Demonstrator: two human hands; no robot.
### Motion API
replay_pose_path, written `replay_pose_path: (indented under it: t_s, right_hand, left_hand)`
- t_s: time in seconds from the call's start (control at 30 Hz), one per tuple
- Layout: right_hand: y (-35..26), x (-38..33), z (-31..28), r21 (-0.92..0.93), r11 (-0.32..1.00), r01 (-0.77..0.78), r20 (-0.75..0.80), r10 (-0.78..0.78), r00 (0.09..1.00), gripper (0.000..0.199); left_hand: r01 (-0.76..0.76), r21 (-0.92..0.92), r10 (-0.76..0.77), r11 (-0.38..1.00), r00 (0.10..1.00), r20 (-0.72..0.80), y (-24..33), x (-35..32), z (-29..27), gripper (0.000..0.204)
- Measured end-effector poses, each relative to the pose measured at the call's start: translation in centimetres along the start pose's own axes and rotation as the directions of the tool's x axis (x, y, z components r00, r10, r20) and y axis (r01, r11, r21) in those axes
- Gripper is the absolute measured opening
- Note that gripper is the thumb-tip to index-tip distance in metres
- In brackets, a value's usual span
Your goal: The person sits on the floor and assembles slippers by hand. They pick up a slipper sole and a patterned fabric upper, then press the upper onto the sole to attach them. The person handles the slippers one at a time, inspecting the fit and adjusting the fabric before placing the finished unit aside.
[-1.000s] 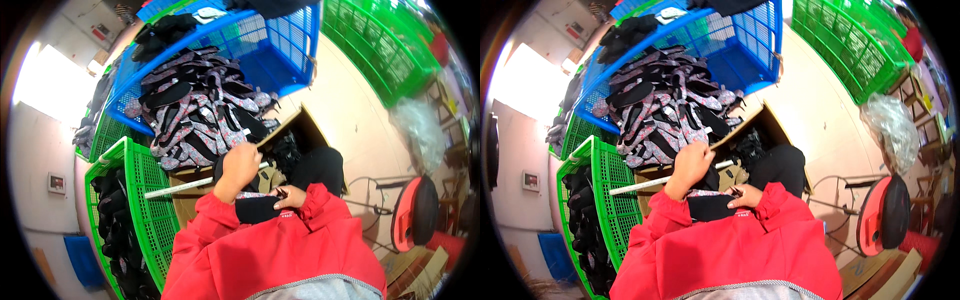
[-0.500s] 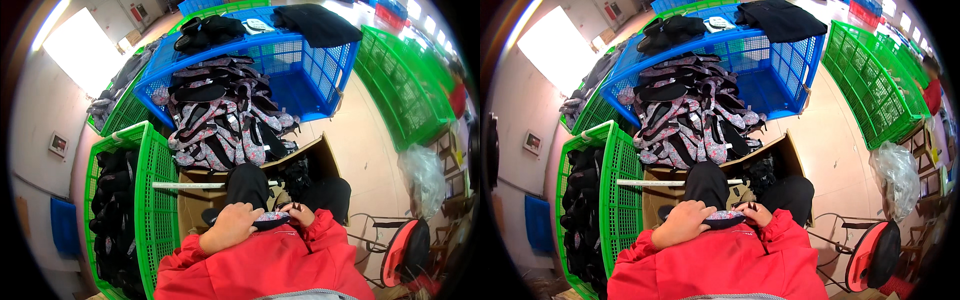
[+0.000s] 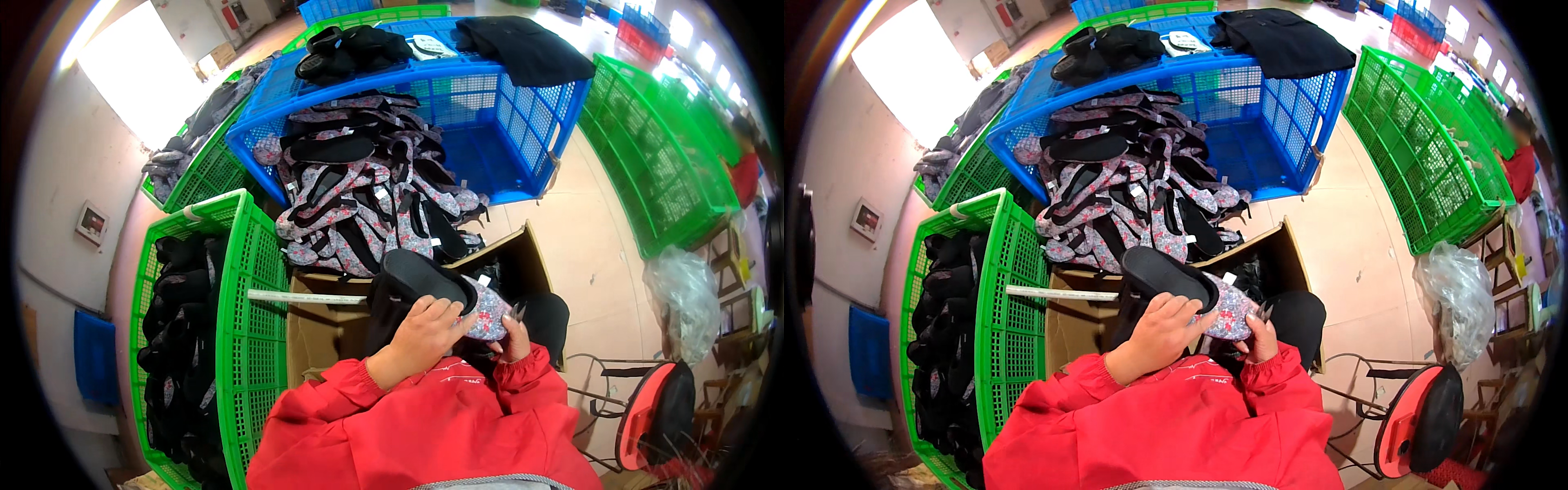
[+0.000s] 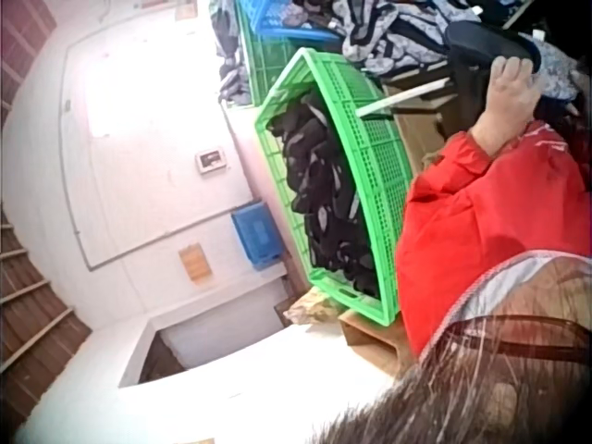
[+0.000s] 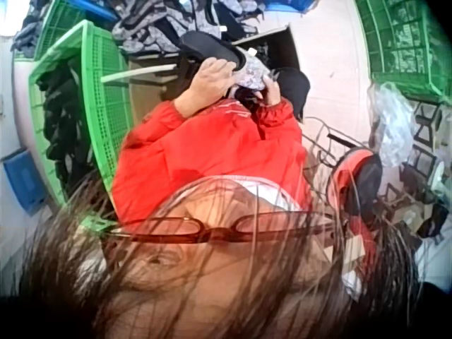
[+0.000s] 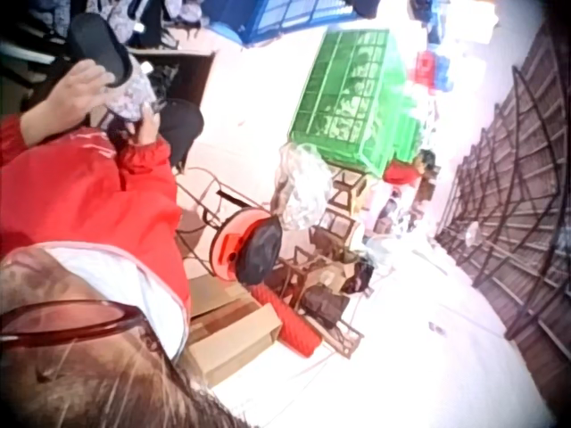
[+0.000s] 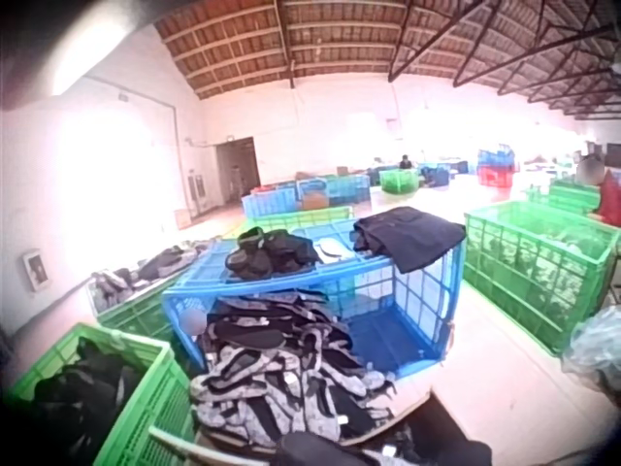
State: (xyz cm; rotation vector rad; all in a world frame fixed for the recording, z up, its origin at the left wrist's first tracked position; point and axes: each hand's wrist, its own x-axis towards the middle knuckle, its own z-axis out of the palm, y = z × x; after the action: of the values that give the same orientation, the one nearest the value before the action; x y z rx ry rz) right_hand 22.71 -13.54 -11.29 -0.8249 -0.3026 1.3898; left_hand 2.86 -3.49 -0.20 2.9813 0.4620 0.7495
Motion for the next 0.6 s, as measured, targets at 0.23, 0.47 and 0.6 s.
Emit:
replay_pose_path:
  t_s: [0.23, 0.47, 0.6]
  right_hand:
    - [-3.7, -1.0, 1.2, -0.254, 0.89, 0.379, -0.164, -0.426, 0.89, 0.049]
    - [-7.1, -2.4, 1.9, -0.702, 0.538, 0.466, 0.179, -0.501, 0.847, 0.042]
    - [-5.7, -2.4, 3.5, -0.722, 0.546, 0.424, 0.128, -0.497, 0.858, 0.035]
  left_hand:
    - [0.364, -0.61, -0.391, 0.704, 0.915, 0.094, 0.9, 1.9, 4.9, 0.057]
    - [0.25, -0.796, -0.448, -0.552, 0.716, 0.535, 2.2, 3.0, 9.7, 0.028]
    - [0.227, -0.748, -0.498, -0.624, 0.623, 0.604, 2.8, 1.7, 9.7, 0.022]
